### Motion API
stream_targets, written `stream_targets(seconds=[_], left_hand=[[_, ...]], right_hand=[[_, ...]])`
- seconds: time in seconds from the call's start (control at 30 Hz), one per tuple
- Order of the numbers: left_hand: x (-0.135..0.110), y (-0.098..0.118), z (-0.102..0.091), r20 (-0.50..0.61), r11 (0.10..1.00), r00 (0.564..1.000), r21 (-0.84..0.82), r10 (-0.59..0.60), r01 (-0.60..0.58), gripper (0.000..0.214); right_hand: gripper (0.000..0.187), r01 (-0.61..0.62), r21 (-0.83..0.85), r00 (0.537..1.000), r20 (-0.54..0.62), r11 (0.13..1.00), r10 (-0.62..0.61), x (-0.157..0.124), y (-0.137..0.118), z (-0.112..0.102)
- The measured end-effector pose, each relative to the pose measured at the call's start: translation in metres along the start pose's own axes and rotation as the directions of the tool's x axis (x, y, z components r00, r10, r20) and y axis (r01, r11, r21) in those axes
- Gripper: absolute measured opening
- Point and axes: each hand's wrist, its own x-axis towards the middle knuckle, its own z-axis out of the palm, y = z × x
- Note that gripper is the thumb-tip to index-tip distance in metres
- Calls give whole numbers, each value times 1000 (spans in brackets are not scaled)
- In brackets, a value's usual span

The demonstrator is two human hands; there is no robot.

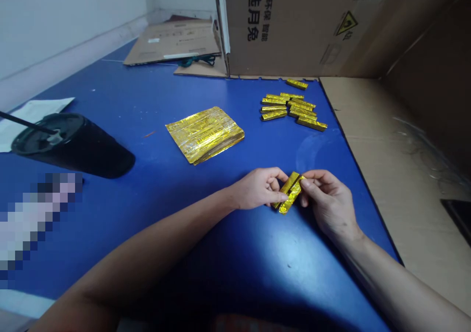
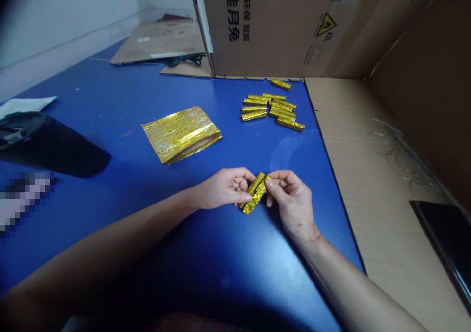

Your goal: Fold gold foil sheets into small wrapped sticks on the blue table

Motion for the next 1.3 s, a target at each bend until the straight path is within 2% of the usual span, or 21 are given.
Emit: stream_targets(seconds=[0.27,0.57,0.7,1.0,1.3], left_hand=[[1,3,0,14,1000,1000,-3,-28,28,30],[-1,4,1,11,997,1000,76,-13,12,28],[-1,3,1,-18,999,1000,36,24,-23,41],[-2,0,3,-44,974,996,214,80,-69,50],[-1,1,3,-52,993,997,107,58,-52,45]], right_hand=[[13,-30,9,999,17,1000,30,0,-3,-1],[14,-47,-13,998,38,999,48,1,-4,-1],[12,-45,-17,998,50,999,46,-1,-3,-2],[12,-46,-6,997,55,999,46,0,-1,-3],[12,-60,-11,994,92,998,60,-1,-5,-2]])
